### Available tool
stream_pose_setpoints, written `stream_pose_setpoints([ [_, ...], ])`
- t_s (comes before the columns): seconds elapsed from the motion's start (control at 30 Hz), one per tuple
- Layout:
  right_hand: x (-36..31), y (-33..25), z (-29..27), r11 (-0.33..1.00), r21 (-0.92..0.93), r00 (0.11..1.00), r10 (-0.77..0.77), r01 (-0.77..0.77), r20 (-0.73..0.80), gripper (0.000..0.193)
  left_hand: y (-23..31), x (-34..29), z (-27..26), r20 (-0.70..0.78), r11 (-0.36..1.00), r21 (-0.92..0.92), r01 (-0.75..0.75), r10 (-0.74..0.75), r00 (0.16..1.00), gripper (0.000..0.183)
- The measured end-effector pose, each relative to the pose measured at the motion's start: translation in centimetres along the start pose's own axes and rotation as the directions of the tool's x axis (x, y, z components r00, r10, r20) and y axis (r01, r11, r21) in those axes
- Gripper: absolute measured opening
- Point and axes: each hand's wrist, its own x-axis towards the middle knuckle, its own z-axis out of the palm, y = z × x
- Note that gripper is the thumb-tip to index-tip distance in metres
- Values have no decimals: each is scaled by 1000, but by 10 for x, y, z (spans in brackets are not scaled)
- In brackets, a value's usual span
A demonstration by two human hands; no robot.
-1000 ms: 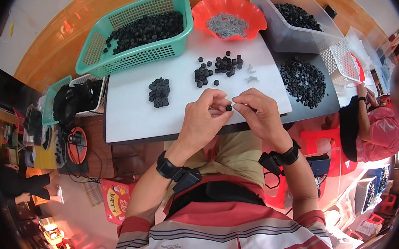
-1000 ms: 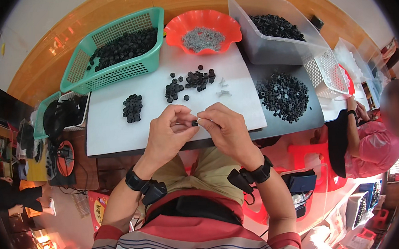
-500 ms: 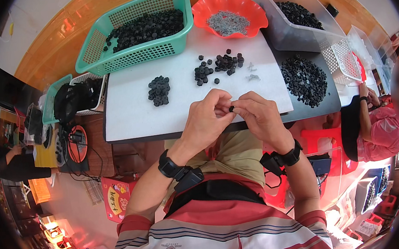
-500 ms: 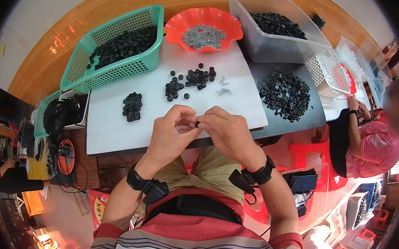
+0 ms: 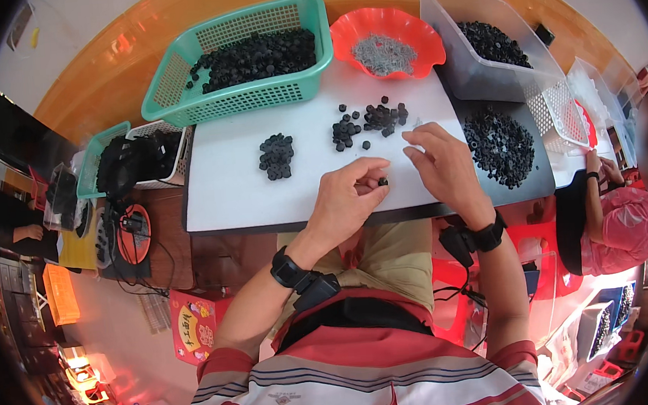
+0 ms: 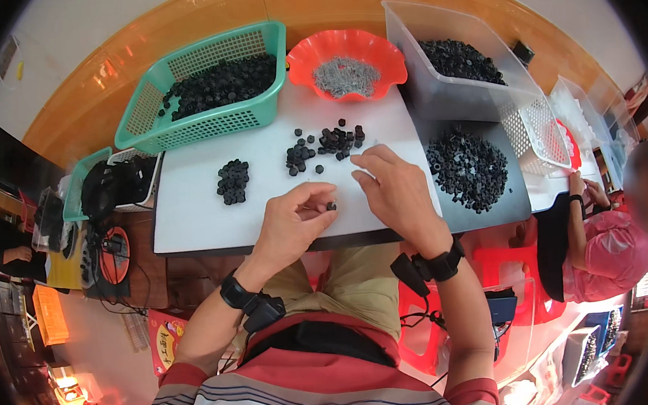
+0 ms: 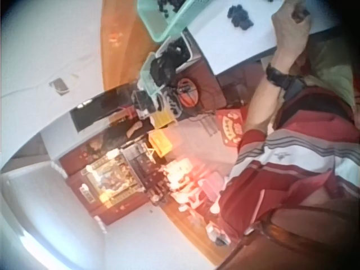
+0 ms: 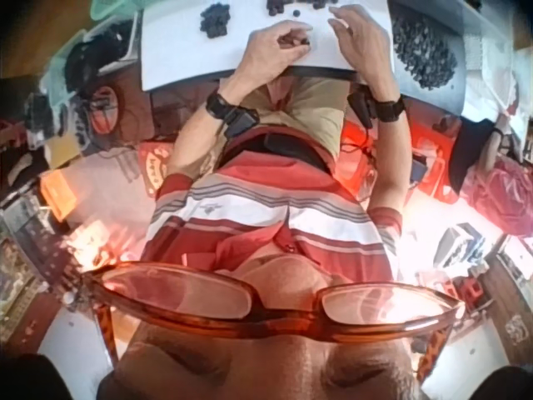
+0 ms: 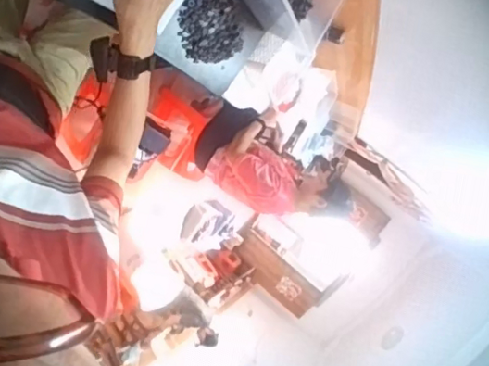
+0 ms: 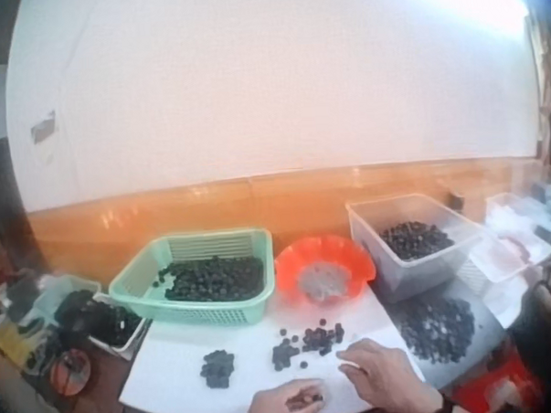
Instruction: Manually assemble small plastic/rubber components with pins.
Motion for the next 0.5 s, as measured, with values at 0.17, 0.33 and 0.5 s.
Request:
stream_pose_setpoints([
  [0.17,32,4,7,985,-136,993,-101,108,56,26,1,-3,-1,-20,997,58,-48,49,999,28],
  [0.33,52,5,18,966,-247,988,-37,74,152,27,-2,-4,0,-14,997,51,-50,51,999,25],
  [0.5,59,16,27,960,-263,983,-44,91,180,26,-1,-3,-2,-18,999,24,-31,31,999,24],
])
